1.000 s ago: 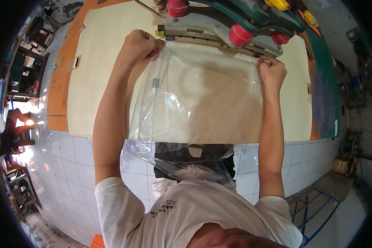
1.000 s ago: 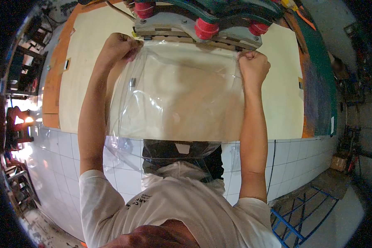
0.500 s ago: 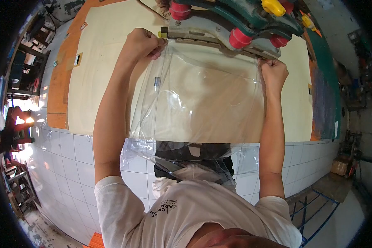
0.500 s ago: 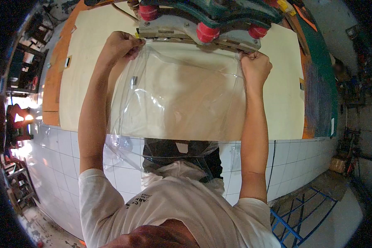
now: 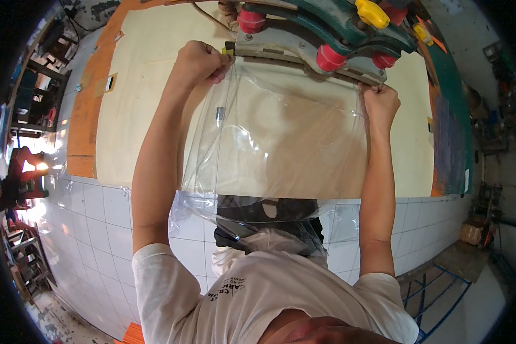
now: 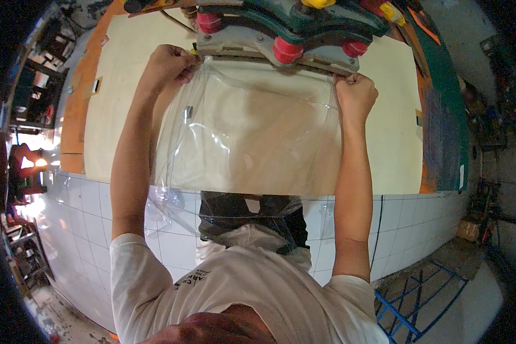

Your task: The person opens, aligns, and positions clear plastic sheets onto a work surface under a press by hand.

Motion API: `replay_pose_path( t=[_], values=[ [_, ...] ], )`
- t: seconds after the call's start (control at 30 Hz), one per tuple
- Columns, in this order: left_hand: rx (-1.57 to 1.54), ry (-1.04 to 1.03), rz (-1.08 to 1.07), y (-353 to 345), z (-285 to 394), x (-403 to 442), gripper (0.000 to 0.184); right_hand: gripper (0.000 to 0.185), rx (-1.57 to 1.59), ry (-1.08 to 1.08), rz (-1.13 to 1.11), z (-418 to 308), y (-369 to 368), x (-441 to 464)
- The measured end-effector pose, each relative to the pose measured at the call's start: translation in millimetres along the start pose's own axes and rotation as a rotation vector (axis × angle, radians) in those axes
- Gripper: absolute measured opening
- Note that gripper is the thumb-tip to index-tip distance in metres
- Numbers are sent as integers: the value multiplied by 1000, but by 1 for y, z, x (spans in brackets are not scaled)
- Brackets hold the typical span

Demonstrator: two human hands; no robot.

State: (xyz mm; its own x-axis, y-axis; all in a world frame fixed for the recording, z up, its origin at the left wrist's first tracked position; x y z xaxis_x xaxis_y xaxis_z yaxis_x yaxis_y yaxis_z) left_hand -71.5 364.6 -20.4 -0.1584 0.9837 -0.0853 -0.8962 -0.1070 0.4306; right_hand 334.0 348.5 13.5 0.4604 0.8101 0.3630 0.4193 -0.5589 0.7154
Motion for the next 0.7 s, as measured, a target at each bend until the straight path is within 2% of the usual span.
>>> replay_pose_path(
  t=[0.33,0.4,0.5,0.6,0.7],
  values=[
    [115,-7,30,5,4,-10,36,24,75,-124,-73,27,-10,4],
    [134,-47,35,7,5,-11,39,24,186,-204,-146,32,-14,2],
    [225,6,77,7,5,-12,39,22,52,-159,-102,28,-8,1],
    [225,4,89,7,9,-14,39,19,80,-100,-72,20,-3,-2],
    [232,-29,95,6,6,-10,38,20,16,-130,-84,27,-7,1]
  ],
)
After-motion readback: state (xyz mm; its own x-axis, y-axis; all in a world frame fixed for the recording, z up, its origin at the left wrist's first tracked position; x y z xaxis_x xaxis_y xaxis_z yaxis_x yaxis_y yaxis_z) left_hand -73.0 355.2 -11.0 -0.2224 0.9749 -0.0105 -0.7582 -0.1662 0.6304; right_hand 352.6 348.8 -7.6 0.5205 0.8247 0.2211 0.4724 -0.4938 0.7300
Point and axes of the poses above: each hand's wrist, its own x-axis towards the middle knuckle, its own y-axis out of the back of the hand, z = x × y, the point moved 8 cm from there along x, towards the middle knuckle, and after that the axes turned 6 degrees about z, right-handed, at the moved point
